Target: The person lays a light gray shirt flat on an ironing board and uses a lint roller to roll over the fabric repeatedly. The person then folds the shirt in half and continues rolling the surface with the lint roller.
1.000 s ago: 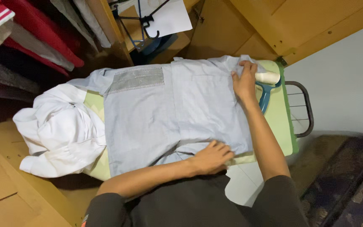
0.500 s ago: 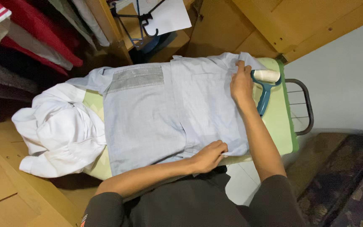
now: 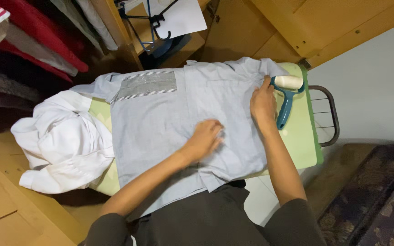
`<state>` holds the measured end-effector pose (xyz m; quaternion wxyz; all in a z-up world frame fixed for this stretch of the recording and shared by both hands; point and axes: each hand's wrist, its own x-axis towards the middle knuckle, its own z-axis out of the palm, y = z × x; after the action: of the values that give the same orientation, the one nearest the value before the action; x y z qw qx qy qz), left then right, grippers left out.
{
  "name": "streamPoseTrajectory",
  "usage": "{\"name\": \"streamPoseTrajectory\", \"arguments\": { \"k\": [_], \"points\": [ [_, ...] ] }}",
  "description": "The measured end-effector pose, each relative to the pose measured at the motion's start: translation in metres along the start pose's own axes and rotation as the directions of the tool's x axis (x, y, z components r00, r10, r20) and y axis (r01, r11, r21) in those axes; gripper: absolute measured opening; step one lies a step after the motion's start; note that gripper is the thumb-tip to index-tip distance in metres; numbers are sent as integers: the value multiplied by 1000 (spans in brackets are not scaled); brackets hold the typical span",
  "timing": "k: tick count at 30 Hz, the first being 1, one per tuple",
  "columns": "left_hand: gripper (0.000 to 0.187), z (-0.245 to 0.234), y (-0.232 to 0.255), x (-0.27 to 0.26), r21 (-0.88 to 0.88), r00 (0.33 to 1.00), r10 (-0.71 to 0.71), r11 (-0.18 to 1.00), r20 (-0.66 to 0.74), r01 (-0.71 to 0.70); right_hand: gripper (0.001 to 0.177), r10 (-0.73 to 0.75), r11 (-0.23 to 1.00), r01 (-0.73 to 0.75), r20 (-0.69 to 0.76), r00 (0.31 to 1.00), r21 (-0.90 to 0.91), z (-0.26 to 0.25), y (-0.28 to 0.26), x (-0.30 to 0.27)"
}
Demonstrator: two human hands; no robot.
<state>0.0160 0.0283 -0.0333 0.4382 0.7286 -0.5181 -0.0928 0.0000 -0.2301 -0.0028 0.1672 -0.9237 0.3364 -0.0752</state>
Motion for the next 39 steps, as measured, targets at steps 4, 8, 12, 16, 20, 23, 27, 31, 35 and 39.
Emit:
{"name": "streamPoseTrajectory", "arguments": {
  "k": [4, 8, 12, 16, 20, 23, 27, 31, 35, 39],
  "points": [
    [52, -21, -17, -19, 313, 998, -44, 948, -49, 57, 50, -17, 1000, 18, -43, 999, 18, 1, 2, 2],
    [55, -23, -23, -26, 185, 957, -254, 943, -141, 278, 54, -168, 963, 194, -147, 975, 188, 13, 8, 21],
    [50, -34, -46, -15, 104, 839, -492, 845, -233, 524, 52, -234, 940, 281, -232, 944, 196, 30, 20, 46],
    [47, -56, -82, 2, 235, 790, -458, 784, -407, 575, 45, -241, 930, 301, -266, 933, 210, 44, 28, 71],
    [51, -80, -115, 11, 171, 707, -449, 766, -546, 619, 36, -190, 963, 232, -260, 947, 139, 47, 32, 98],
    [48, -92, -135, 12, 186, 683, -419, 756, -599, 627, 42, -192, 981, 184, -263, 945, -58, 40, 34, 124],
    [37, -98, -152, 11, 169, 672, -431, 754, -603, 635, 40, -223, 970, 203, -160, 962, -130, 37, 43, 145],
    [17, -98, -161, 10, 208, 699, -338, 794, -630, 571, 35, -203, 956, 206, 36, 978, -210, 46, 57, 153],
    [5, -102, -169, 13, 216, 713, -318, 807, -625, 549, 27, -212, 927, 193, -23, 977, -322, 53, 70, 160],
    [5, -110, -171, 18, 210, 695, -307, 806, -650, 553, 23, -271, 904, 170, -219, 937, -392, 45, 74, 171]
  ]
}}
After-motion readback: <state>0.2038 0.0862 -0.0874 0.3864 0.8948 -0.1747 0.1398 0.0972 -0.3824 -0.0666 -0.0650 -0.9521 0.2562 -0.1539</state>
